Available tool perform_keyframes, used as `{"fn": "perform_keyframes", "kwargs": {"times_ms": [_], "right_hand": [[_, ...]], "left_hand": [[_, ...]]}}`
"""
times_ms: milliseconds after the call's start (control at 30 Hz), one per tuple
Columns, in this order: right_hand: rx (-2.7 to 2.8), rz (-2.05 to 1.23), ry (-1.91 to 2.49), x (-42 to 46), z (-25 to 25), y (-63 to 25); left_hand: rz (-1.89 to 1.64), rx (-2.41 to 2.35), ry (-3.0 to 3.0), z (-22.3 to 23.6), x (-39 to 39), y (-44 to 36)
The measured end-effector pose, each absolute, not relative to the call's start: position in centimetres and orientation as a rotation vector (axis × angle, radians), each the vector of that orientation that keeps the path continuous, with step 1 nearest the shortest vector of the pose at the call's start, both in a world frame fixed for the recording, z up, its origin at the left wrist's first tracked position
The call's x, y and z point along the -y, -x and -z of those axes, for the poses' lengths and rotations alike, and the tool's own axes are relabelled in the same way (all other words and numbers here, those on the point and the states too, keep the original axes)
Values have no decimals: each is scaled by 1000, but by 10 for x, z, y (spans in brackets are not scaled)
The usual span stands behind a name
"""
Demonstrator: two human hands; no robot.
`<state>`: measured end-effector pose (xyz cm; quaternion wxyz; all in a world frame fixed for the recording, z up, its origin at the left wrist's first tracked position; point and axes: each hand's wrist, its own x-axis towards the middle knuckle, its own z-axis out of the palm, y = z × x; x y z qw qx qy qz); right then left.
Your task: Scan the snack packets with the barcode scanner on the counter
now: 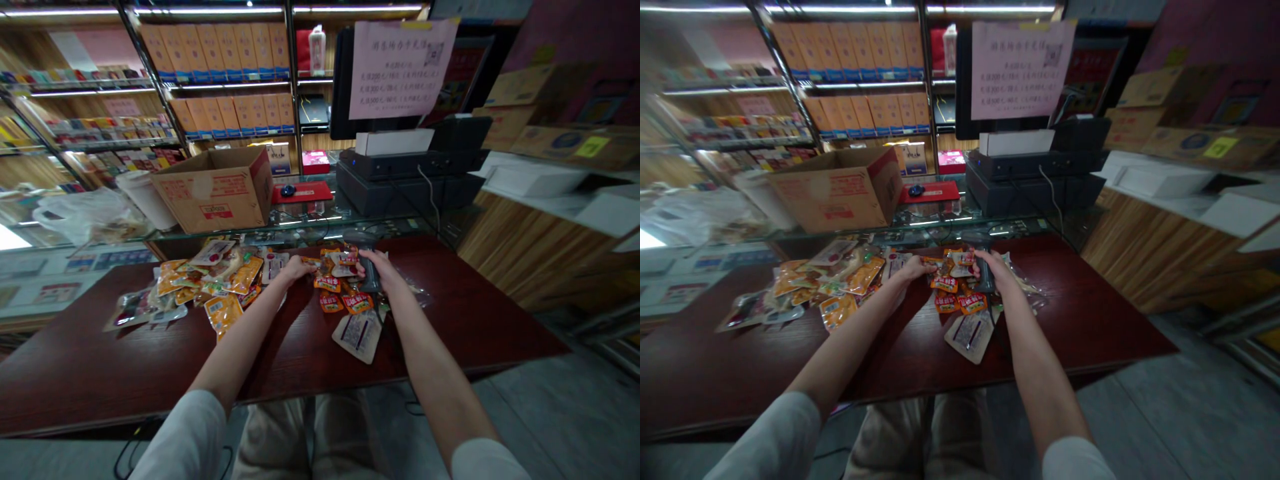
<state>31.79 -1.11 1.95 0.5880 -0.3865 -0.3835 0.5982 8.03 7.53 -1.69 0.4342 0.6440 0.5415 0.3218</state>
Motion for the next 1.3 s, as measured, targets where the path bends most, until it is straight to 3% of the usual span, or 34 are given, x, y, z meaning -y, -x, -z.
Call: {"fn": "perform_keyframes", "kwargs": {"times_ms": [233, 400, 800, 1000, 1300], "right_hand": [[882, -1418, 864, 13, -21, -313], [970, -1471, 789, 28, -33, -298], [1105, -1590, 671, 38, -34, -282], [1084, -1603, 675, 38, -35, -283], [1013, -1510, 761, 34, -35, -293]], "left_hand": [[-1164, -1065, -1361, 0, -68, -67], [-1309, -1040, -1508, -6, -60, -45], [-1231, -1124, -1780, -28, -39, -36], [-1228, -1106, -1794, -17, -49, -33], [-1100, -1892, -2274, 11, -57, -17]]}}
